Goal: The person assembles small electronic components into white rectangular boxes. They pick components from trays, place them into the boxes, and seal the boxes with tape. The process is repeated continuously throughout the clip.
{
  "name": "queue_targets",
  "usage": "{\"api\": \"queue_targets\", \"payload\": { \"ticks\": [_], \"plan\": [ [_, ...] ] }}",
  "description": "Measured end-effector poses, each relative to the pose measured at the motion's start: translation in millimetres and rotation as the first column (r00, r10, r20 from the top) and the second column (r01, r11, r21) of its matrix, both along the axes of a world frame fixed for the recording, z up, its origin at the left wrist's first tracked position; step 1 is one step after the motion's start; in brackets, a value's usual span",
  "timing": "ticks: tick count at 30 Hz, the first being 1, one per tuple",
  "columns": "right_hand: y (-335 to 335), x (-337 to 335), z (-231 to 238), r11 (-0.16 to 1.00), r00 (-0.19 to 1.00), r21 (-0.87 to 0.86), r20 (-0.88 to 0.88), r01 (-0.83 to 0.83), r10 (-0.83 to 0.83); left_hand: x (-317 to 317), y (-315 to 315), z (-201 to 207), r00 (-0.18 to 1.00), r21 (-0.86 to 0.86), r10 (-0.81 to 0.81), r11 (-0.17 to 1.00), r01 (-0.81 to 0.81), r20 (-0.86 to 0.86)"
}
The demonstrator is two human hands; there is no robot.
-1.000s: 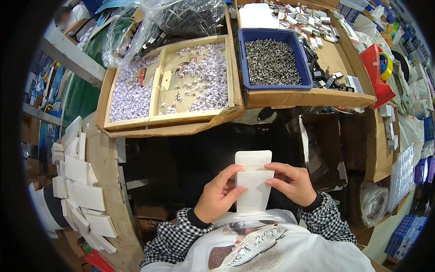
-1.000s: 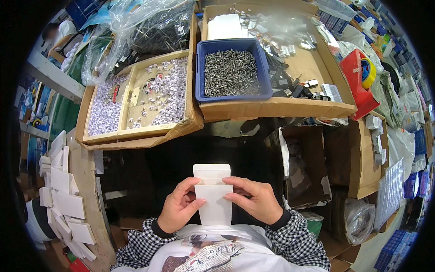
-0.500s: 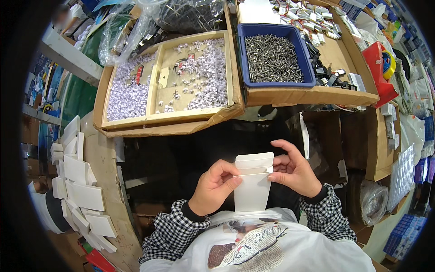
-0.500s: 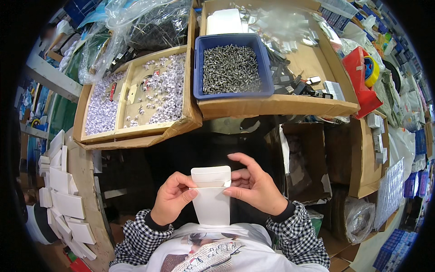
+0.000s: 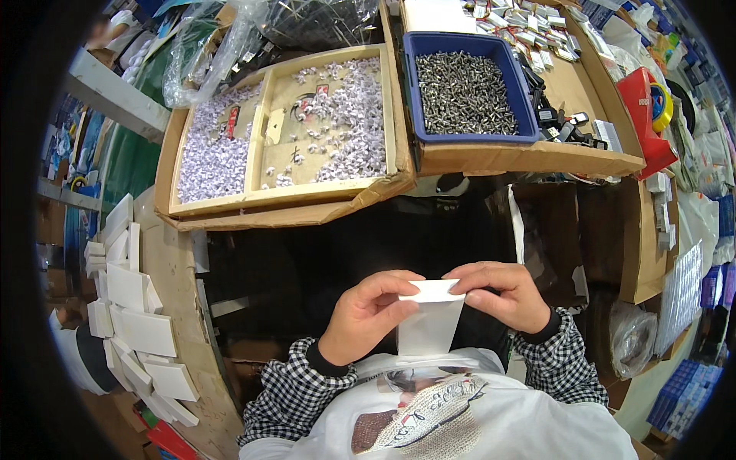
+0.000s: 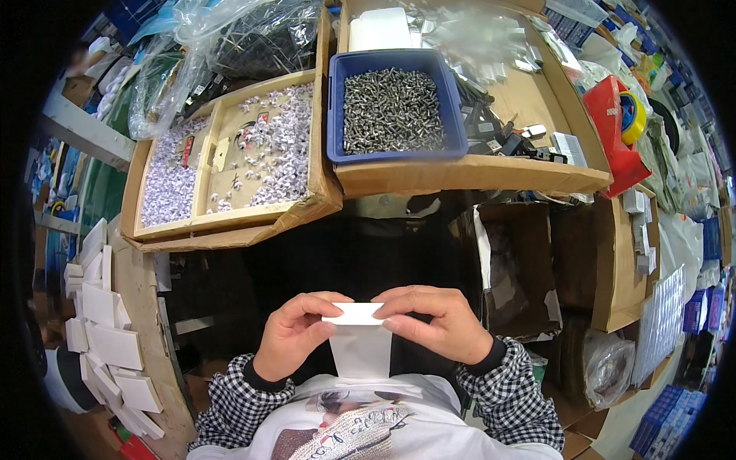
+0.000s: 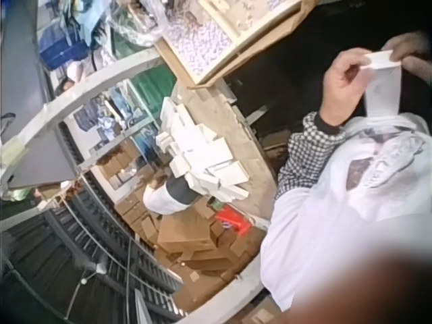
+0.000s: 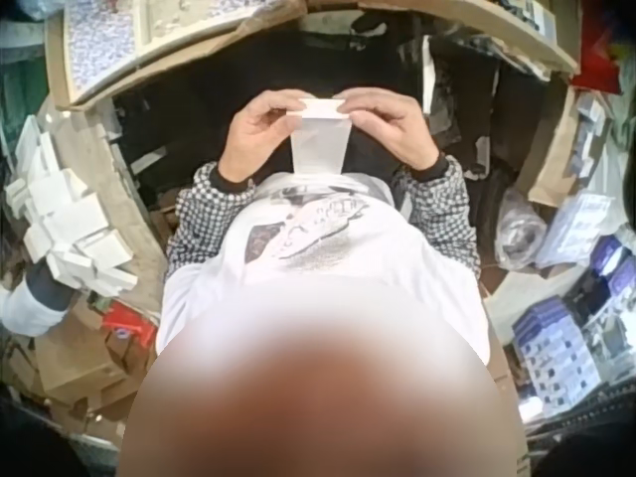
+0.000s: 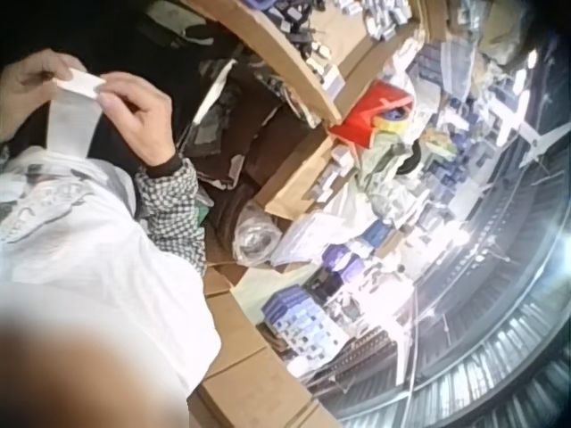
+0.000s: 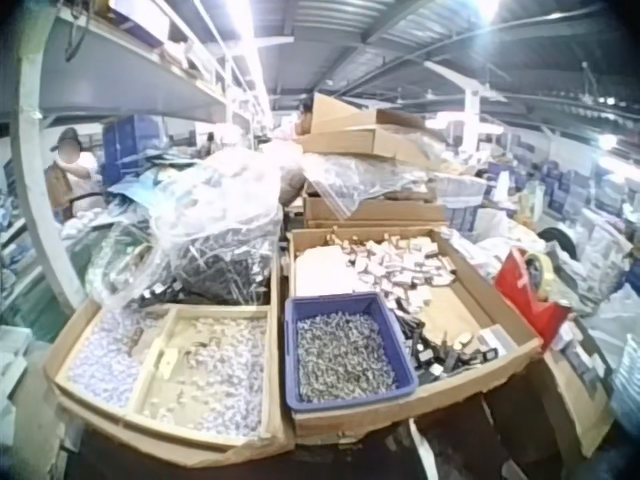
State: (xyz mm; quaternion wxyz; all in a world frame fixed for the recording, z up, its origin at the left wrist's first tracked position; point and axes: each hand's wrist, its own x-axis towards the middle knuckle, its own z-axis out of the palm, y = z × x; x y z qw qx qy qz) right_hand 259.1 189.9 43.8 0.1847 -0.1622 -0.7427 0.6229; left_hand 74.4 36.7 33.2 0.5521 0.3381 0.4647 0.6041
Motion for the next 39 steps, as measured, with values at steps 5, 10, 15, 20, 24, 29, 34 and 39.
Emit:
{"api": "queue_targets", "payload": {
  "ticks": [5, 10, 15, 20, 24, 29, 34, 39],
  "plan": [
    [9.5, -1.3, 23.1, 0.992, 0.973, -0.077, 0.201, -0.098, 0.111, 7.0, 2.3, 8.1, 0.998, -0.061, -0.015, 0.998, 0.011, -0.06],
    [19.1, -9.5, 47.3, 0.95, 0.941, 0.192, 0.28, -0.247, 0.188, 9.6, 11.0, 21.5, 0.98, -0.107, -0.057, 0.994, 0.037, -0.191],
    [19.4, -19.6, 49.1, 0.945, 0.971, 0.31, 0.235, -0.107, 0.033, 13.0, 26.5, 28.9, 0.961, -0.006, 0.159, 0.986, -0.164, -0.227],
    [3.2, -28.2, 36.4, 0.925, 0.979, 0.345, 0.066, 0.158, -0.192, 28.8, 19.2, 25.9, 0.58, 0.015, 0.107, 0.987, -0.161, -0.808],
    [-9.9, -31.5, 30.1, 0.899, 0.963, 0.366, 0.025, 0.241, -0.268, 35.4, 24.1, 9.5, 0.194, 0.248, 0.295, 0.94, -0.233, -0.936],
    [-12.7, -29.6, 34.5, 0.899, 0.948, 0.333, 0.037, 0.285, -0.315, 35.7, 23.9, 3.9, 0.184, 0.3, 0.346, 0.923, -0.24, -0.92],
    [-15.4, -32.4, 34.7, 0.861, 0.942, 0.4, -0.019, 0.314, -0.335, 37.1, 23.3, 4.8, 0.185, 0.309, 0.359, 0.917, -0.251, -0.915],
    [-8.5, -34.6, 33.8, 0.858, 0.969, 0.454, -0.055, 0.24, -0.243, 38.5, 25.6, 7.8, 0.204, 0.261, 0.331, 0.915, -0.306, -0.921]
  ]
}}
